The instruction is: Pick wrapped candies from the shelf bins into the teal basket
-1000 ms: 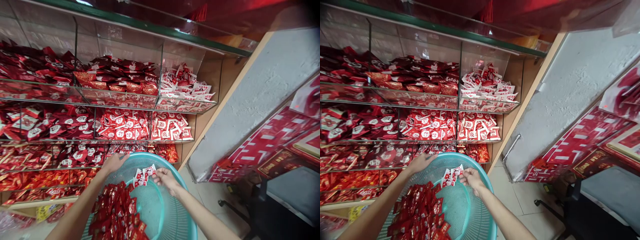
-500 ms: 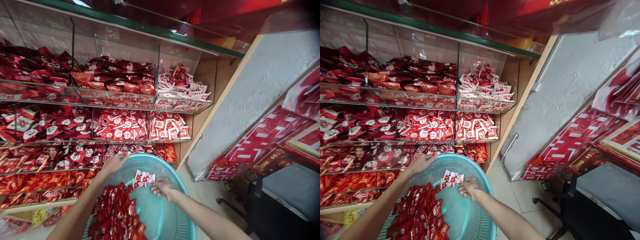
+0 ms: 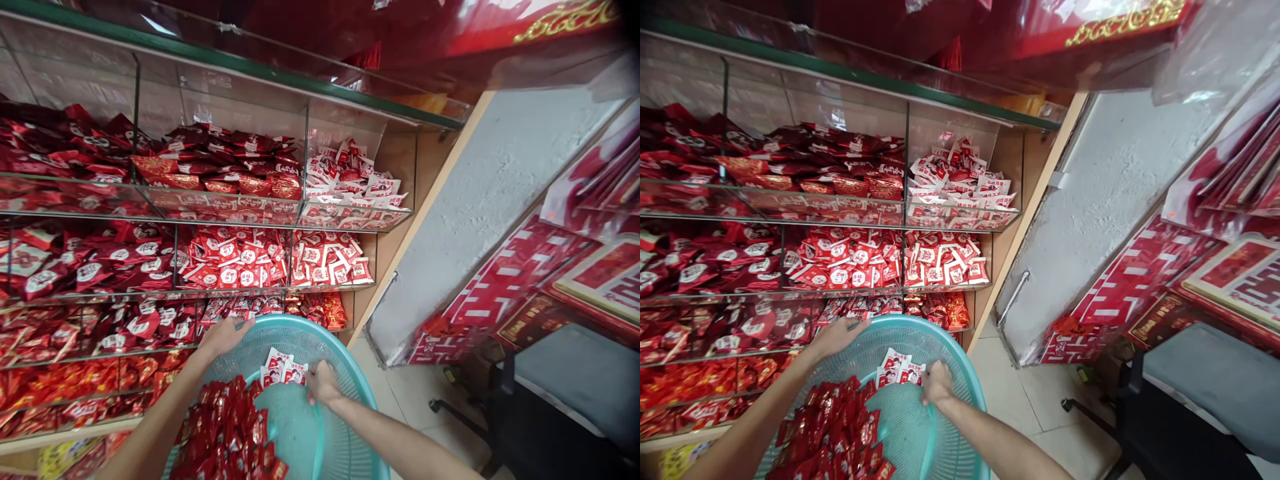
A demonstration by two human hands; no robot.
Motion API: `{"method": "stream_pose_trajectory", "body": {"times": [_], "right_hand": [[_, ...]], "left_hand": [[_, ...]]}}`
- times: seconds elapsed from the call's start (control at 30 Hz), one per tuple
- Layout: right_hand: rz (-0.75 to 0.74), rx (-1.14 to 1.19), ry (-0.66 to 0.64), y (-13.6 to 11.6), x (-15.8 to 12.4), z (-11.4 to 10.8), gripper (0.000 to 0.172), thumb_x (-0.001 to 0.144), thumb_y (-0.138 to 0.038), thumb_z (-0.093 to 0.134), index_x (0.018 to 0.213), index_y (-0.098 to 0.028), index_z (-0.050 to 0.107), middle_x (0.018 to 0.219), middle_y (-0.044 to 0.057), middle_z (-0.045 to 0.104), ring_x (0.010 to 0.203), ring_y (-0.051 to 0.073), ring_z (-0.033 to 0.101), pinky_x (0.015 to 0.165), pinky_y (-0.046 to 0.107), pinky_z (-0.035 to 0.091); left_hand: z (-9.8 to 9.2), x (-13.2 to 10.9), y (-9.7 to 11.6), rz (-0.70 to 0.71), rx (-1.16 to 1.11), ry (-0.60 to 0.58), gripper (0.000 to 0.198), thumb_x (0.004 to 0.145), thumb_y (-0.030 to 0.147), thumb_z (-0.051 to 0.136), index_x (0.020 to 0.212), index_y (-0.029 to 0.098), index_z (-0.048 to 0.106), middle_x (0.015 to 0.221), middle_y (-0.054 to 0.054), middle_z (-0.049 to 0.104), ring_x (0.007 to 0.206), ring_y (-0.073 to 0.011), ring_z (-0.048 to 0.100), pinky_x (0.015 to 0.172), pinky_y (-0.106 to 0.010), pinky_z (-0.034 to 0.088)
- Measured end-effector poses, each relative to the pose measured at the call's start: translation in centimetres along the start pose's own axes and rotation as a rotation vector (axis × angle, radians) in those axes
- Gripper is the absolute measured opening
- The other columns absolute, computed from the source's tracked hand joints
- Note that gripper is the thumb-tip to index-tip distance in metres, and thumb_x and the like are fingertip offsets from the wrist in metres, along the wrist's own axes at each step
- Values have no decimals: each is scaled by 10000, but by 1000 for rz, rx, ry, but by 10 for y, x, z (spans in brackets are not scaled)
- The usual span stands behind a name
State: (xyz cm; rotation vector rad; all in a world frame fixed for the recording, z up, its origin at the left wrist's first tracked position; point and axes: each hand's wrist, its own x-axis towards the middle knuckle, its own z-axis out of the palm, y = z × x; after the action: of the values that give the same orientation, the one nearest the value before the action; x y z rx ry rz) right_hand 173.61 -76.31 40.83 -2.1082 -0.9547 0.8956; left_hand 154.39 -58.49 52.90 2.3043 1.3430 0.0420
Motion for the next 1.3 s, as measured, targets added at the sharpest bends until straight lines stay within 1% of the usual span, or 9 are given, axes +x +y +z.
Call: {"method": "stream_pose_trajectory", "body": {"times": [0.27,0.4,0.47,0.6,0.77,0.87,0.93,1.13,1.3], "right_hand": [[-3,-235,75,-17,-7,-7,345,773,-202,501,437,-219,424,339,5,447,508,193,609,494,244,390],[-172,-331,161,-54,-22,-32,242,794,-237,506,560,-202,559,613,84,651,684,219,647,563,260,386],[-347,-393,234,-88,-37,-58,189,814,-260,498,684,-201,622,726,90,682,709,215,639,574,260,371],[-658,-332,374,-170,-71,-133,283,881,-336,422,724,-203,617,590,22,625,530,141,556,521,232,335],[-938,-296,790,-256,-80,-244,217,858,-287,437,812,-172,616,693,32,651,612,149,575,619,262,404],[-861,-398,976,-288,-58,-292,200,819,-261,465,911,-169,616,855,79,670,785,212,599,721,332,430],[-744,-464,1026,-302,-38,-308,247,807,-323,503,964,-158,599,936,117,655,907,269,574,783,399,422],[-499,-513,1008,-323,2,-309,580,765,-551,538,1122,-96,496,1048,216,612,1063,375,486,853,551,352],[-400,-472,946,-330,10,-308,599,750,-486,585,1174,-82,459,1109,227,594,1113,380,483,884,543,336]], "left_hand": [[1,6,-2,31,-35,24,675,746,704,312,947,180,685,988,-150,694,972,-303,629,814,-349,452],[-1,6,-5,48,-68,44,688,762,705,274,918,182,692,923,-122,707,910,-275,647,767,-316,457],[-2,6,-6,55,-80,51,683,766,704,267,889,187,696,891,-110,711,885,-268,652,753,-310,456],[-2,6,-8,59,-93,58,668,756,708,289,847,190,701,871,-112,713,875,-276,655,733,-311,457],[1,7,-12,51,-136,53,675,746,715,302,932,207,706,973,-110,708,959,-293,639,781,-326,461],[2,7,-13,37,-136,52,689,739,721,305,958,206,707,999,-112,702,981,-306,631,799,-339,461],[2,5,-13,36,-150,52,692,736,721,315,966,199,706,1005,-117,701,994,-310,627,808,-339,460],[1,-5,-16,40,-176,62,687,751,721,289,921,202,705,921,-97,716,921,-283,652,776,-313,463],[3,-9,-24,-6,-192,68,700,744,722,304,938,182,706,963,-125,704,980,-308,630,831,-347,450]]}}
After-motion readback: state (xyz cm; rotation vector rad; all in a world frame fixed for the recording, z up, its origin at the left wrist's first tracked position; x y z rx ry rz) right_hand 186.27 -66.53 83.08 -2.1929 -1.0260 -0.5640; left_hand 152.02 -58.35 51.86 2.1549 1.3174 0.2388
